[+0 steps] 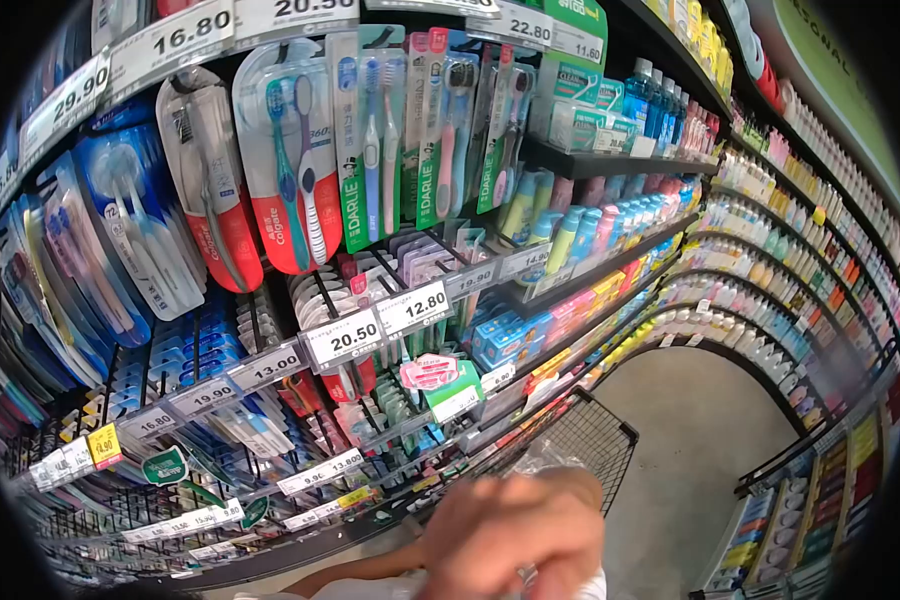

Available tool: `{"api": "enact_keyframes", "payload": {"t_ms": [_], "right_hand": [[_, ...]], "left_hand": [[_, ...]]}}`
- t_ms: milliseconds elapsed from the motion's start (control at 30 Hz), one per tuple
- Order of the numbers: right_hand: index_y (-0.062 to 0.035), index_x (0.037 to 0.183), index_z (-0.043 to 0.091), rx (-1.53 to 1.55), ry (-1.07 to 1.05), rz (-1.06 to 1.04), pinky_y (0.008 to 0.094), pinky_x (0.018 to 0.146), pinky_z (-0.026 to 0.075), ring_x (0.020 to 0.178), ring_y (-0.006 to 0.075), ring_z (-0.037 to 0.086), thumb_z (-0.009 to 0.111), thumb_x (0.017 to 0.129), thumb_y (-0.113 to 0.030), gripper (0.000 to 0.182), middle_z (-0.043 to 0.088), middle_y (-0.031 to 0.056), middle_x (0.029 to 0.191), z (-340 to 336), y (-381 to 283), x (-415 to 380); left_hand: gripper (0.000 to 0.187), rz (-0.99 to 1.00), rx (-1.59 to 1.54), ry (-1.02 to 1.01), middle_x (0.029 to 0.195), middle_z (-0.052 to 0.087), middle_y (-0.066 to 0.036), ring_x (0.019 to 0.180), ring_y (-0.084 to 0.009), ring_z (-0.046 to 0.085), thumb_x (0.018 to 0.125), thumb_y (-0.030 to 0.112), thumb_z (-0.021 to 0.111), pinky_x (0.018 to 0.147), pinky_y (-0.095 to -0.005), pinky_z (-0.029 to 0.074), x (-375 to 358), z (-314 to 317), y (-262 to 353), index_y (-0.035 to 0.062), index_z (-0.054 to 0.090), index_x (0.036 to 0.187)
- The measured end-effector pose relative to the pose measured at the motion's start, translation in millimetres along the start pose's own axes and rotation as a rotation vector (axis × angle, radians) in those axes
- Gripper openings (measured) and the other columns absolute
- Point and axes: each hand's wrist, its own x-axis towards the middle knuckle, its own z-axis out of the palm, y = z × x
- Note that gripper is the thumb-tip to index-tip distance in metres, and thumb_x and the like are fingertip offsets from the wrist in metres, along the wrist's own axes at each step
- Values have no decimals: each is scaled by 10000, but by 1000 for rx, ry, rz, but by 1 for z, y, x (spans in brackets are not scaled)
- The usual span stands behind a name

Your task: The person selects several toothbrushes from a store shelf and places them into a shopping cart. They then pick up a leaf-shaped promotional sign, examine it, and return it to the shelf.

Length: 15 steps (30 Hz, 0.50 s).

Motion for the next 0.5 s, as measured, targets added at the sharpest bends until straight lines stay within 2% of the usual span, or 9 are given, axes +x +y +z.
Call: {"api": "enact_keyframes", "payload": {"t_ms": [67, 100, 133, 167, 233, 300, 400, 467, 500], "right_hand": [[9, 847, 545, 138, -204, -20, 275, 355, 258, 365, 116, 370, 388, 916, -292, 346, 449, 44, 497, 3, -12, 12], [-61, 992, 546, 149, -339, -3, 250, 382, 277, 412, 96, 400, 357, 925, -340, 344, 487, 34, 547, 1, -21, 13], [-43, 1001, 557, 203, -295, -33, 234, 357, 240, 387, 88, 378, 341, 929, -338, 372, 465, 30, 534, 7, -27, 11], [-26, 1010, 567, 259, -249, -64, 219, 332, 204, 362, 80, 356, 324, 934, -335, 401, 442, 26, 521, 11, -31, 8], [-8, 973, 578, 277, -339, -146, 219, 344, 223, 381, 77, 375, 328, 932, -330, 409, 459, 24, 534, 6, -38, 0], [-6, 972, 578, 283, -398, -184, 214, 347, 224, 383, 72, 374, 343, 930, -317, 393, 466, 26, 539, 6, -45, -14], [-39, 962, 593, 153, -388, -171, 216, 347, 196, 385, 55, 349, 437, 905, -273, 287, 438, 12, 502, -19, -44, -46], [87, 718, 584, 204, -424, -151, 312, 330, 279, 338, 161, 406, 442, 899, -250, 408, 464, 93, 473, -59, -31, -79], [100, 771, 591, 159, -121, -73, 314, 342, 317, 355, 180, 446, 467, 888, -264, 402, 512, 114, 504, -66, -24, -97]], "left_hand": [[447, 8, -18, 18, 825, 588, -107, 808, -306, 560, 599, 512, 639, 699, -426, 424, -1, -26, 7, 98, 600, 763], [439, 10, -32, 26, 829, 585, -103, 810, -307, 557, 595, 506, 645, 700, -428, 419, 0, -33, 14, 102, 593, 758], [404, -73, 79, -50, 801, 589, -105, 785, -310, 561, 597, 477, 649, 670, -434, 419, 10, -32, 15, 103, 589, 739], [407, -47, 81, -3, 733, 588, -114, 727, -316, 570, 610, 493, 630, 638, -434, 431, 14, -30, 15, 99, 602, 706], [436, 0, 82, 95, 598, 588, -130, 610, -328, 587, 635, 524, 591, 574, -435, 454, 17, -43, 16, 90, 627, 640], [428, -17, 60, 97, 621, 594, -129, 622, -327, 587, 631, 514, 602, 570, -431, 461, 22, -49, 16, 88, 629, 640], [424, -26, 68, 132, 641, 599, -129, 636, -328, 589, 619, 510, 616, 573, -425, 466, 38, -46, 4, 87, 631, 641], [414, 4, 105, 163, 655, 602, -126, 649, -326, 592, 608, 499, 628, 579, -424, 469, 46, -45, 2, 87, 634, 652], [403, -40, 107, 107, 656, 602, -126, 655, -327, 594, 597, 485, 636, 585, -424, 471, 51, -49, 3, 87, 635, 663]]}}
